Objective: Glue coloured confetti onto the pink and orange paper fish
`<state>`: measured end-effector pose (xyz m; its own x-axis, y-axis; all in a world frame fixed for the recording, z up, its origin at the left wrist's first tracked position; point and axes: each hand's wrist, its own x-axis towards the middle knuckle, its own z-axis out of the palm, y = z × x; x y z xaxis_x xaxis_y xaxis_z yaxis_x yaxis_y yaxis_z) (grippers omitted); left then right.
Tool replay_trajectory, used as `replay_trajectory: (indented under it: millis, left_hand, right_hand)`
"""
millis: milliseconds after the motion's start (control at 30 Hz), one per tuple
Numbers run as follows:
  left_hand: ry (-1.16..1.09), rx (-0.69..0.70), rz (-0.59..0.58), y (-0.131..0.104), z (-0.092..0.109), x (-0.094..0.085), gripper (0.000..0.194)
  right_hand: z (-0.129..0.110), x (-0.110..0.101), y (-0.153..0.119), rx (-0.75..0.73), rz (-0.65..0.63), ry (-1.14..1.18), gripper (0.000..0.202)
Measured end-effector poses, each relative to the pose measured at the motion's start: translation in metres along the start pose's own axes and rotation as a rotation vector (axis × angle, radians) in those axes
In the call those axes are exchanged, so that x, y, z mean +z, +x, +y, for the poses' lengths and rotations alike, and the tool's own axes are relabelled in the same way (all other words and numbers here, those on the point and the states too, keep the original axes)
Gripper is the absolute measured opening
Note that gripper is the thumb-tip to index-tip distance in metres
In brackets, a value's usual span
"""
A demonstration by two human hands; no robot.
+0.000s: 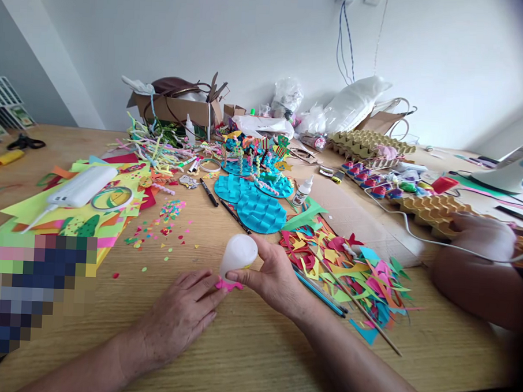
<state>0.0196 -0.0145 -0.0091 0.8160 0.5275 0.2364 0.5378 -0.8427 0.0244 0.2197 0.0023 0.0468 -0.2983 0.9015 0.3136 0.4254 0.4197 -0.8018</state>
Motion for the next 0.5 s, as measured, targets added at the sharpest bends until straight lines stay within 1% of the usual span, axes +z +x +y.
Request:
replay_trajectory:
  millis: [133, 367, 500]
  left_hand:
    - [-0.002, 0.001, -0.013, 0.0009, 0.0007, -0.0013, 0.04]
    - [0.009, 0.003, -0.021, 0.0033, 0.001, -0.0044, 0.041]
    - [0.008, 0.002, -0.018, 0.0028, 0.0012, -0.0033, 0.04]
  right_hand:
    - [-0.0007, 0.0, 0.0003, -0.013, 0.005, -0.017, 0.024]
    - [-0.0008, -0.0002, -0.0001, 0.006, -0.008, -0.023, 0.025]
    - [-0.0002, 0.0003, 0.0001, -0.002, 0.001, -0.021, 0.024]
